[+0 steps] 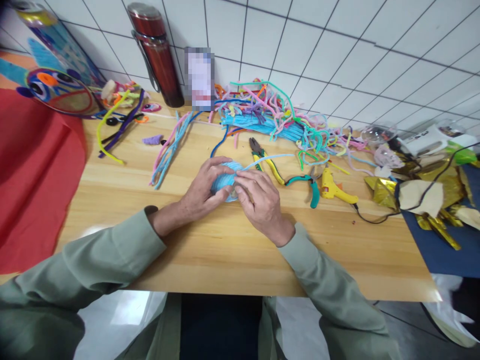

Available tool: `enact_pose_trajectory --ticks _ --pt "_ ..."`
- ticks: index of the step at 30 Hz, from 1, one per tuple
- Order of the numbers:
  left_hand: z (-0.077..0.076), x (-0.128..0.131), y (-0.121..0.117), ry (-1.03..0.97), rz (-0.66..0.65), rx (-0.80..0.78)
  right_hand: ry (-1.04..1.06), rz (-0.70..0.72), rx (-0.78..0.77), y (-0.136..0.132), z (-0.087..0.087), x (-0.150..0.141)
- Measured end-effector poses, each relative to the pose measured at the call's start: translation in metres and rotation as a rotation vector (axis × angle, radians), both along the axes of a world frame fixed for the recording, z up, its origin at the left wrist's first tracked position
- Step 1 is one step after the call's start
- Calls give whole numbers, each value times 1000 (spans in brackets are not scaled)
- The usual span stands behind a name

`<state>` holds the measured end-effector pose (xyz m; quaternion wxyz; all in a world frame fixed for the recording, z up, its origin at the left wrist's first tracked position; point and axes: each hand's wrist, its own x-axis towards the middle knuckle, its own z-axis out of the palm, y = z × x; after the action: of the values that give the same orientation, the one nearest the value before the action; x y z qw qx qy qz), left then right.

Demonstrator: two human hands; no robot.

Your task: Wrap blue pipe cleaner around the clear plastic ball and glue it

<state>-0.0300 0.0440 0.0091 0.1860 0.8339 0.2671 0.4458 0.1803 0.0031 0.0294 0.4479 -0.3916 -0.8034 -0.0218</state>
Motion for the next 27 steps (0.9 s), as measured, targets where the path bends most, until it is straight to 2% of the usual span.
enact_pose_trajectory --ticks 7,12,18,27 --pt "1 1 -1 14 -10 29 16 -68 41 4 3 -6" --pt "-1 2 0 2 -3 73 47 -58 67 5 4 -8" --pt "-2 3 1 5 1 43 41 -85 52 5 3 -10" --pt "-1 2 1 -15 -9 12 65 -26 -9 3 9 -5"
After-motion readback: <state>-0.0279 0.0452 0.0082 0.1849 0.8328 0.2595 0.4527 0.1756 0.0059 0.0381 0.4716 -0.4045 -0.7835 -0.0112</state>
